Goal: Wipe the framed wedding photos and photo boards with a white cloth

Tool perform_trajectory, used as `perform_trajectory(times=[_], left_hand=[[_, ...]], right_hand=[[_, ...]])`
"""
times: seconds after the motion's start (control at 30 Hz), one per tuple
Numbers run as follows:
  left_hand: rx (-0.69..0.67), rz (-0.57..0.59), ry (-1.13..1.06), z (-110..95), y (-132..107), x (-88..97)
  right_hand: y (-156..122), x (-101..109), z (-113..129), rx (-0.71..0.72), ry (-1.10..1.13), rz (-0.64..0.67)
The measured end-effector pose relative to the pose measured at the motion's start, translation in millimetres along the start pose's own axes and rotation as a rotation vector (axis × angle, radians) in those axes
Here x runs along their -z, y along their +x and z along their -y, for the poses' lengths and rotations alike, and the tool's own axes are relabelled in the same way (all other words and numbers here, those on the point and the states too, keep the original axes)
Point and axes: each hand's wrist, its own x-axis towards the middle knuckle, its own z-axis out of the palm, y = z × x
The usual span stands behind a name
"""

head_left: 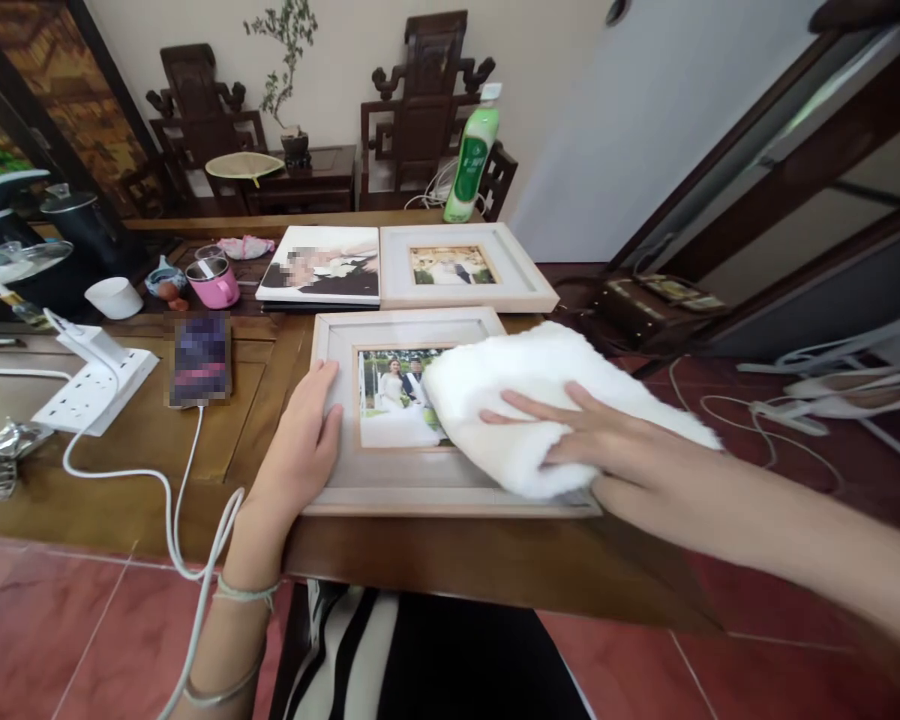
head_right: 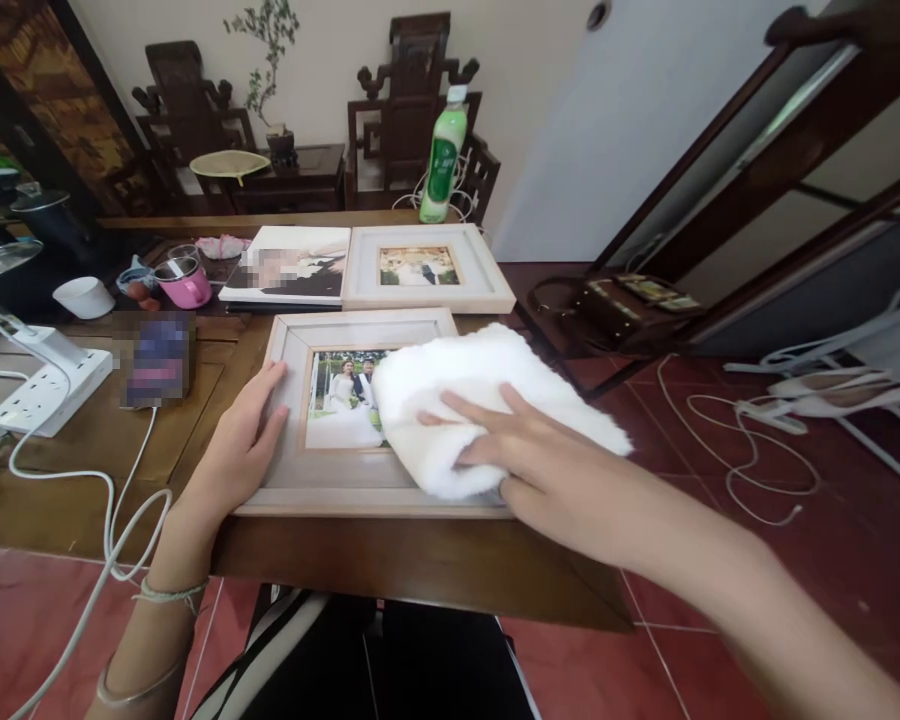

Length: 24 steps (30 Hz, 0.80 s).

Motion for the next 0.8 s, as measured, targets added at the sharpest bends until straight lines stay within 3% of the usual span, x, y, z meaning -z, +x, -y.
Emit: perform_trajectory(times=[0.13, 0.2, 0.27, 0.3, 0.4, 0.57, 0.7, 0.8], left_hand=[[0.032, -0.087, -0.051, -1.2, 1.4, -0.6], [0.147, -0.184, -0.142, -4.9, 3.0, 2.1], [0.373, -0.205, -0.345, -13.1, 4.7, 8.4], [0.496, -0.196, -0.469, -19.1, 5.0, 12.6], [0.755, 0.038, -0.748, -41.3, 2.1, 26.9], [0.904, -0.07, -0.798, -62.8, -13.1, 46.7], [1.087, -0.269, -0.754, -60.5, -17.9, 63.2], [1.206, -0.241, -0.876, -66.5, -9.1, 74.8]], right_hand=[[6.9, -15.3, -3.1, 0.005, 0.1, -0.152], [3.7, -17.3, 2.0, 0.007, 0.158, -0.199], [-3.3, -15.1, 7.0, 0.031, 0.197, -0.207], [-7.4, -13.1, 9.2, 0.052, 0.21, -0.212], [-19.3, -6.1, 14.1, 0.127, 0.21, -0.225], [-38.4, 4.9, 8.0, 0.177, 0.153, -0.248], [-54.6, 3.2, -16.1, 0.153, 0.086, -0.444], [-61.1, -8.4, -25.4, 0.134, 0.026, -0.462]])
